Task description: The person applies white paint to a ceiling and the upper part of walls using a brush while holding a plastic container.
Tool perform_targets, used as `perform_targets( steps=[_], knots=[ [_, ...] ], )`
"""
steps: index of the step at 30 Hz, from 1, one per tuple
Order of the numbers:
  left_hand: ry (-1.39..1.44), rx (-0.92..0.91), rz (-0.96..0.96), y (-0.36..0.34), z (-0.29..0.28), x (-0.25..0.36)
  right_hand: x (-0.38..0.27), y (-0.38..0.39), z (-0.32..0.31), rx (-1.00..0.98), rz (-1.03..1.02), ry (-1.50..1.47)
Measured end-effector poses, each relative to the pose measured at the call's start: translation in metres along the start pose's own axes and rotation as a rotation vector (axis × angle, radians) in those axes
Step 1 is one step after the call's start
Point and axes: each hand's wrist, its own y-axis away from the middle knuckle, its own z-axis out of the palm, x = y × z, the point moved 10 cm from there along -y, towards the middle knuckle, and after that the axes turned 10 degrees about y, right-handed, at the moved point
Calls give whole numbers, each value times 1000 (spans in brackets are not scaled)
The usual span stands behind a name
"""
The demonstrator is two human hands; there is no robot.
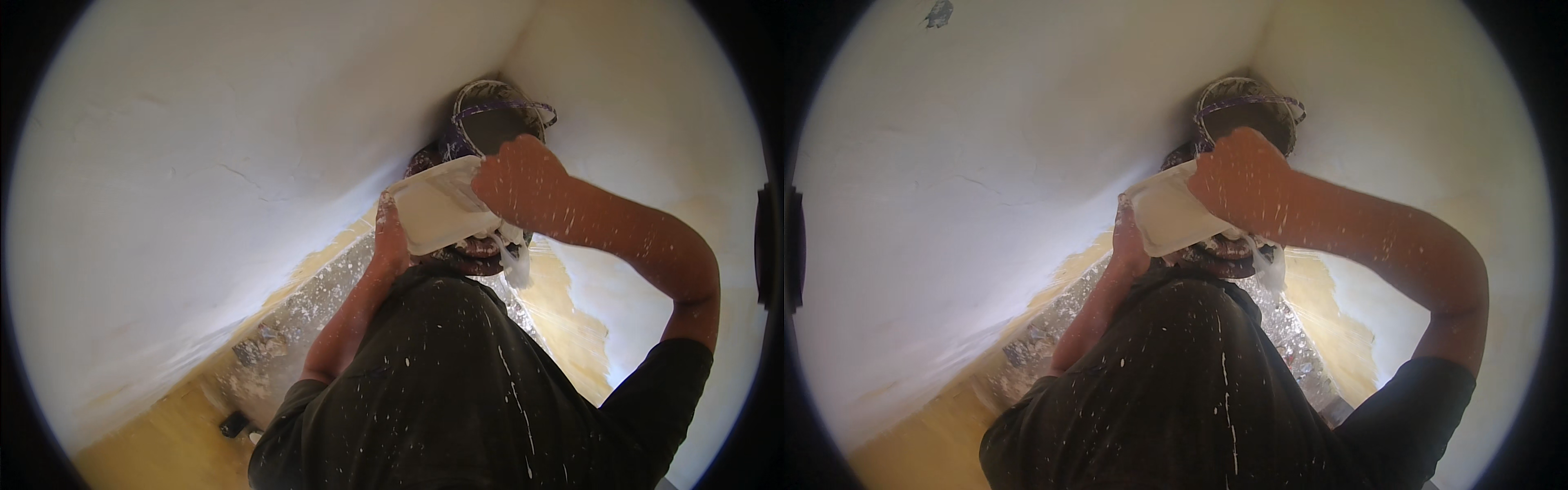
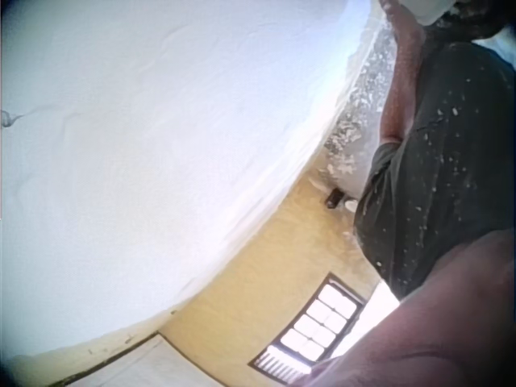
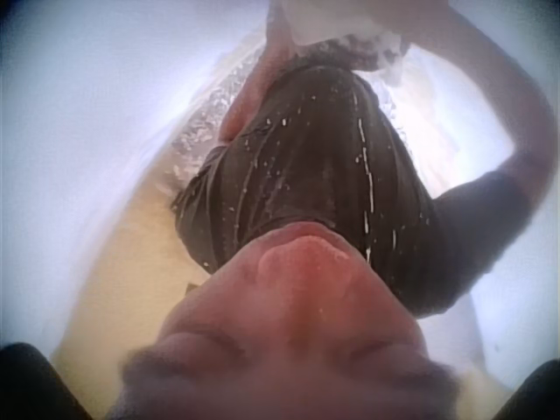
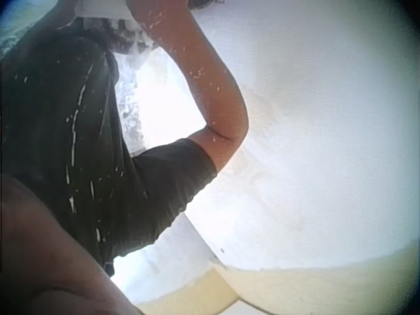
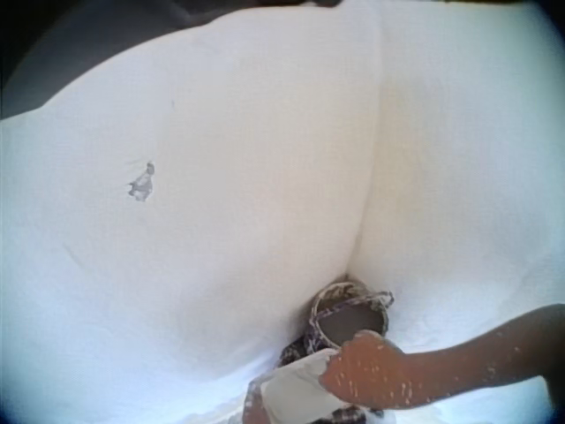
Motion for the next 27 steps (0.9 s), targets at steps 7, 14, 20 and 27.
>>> perform_targets(
  steps=[7, 14, 20, 27],
  knots=[
    [42, 4, 62, 0, 10, 7, -20, 4, 13, 52, 31, -61],
    [-5, -47, 78, -5, 15, 0, -21, 7, -8, 274, 24, -280],
    [79, -68, 38, -2, 26, 1, -26, 1, -10, 141, -43, -282],
    [-72, -132, 122, -1, 25, 4, -28, 2, -21, 156, -62, -290]
  ],
)
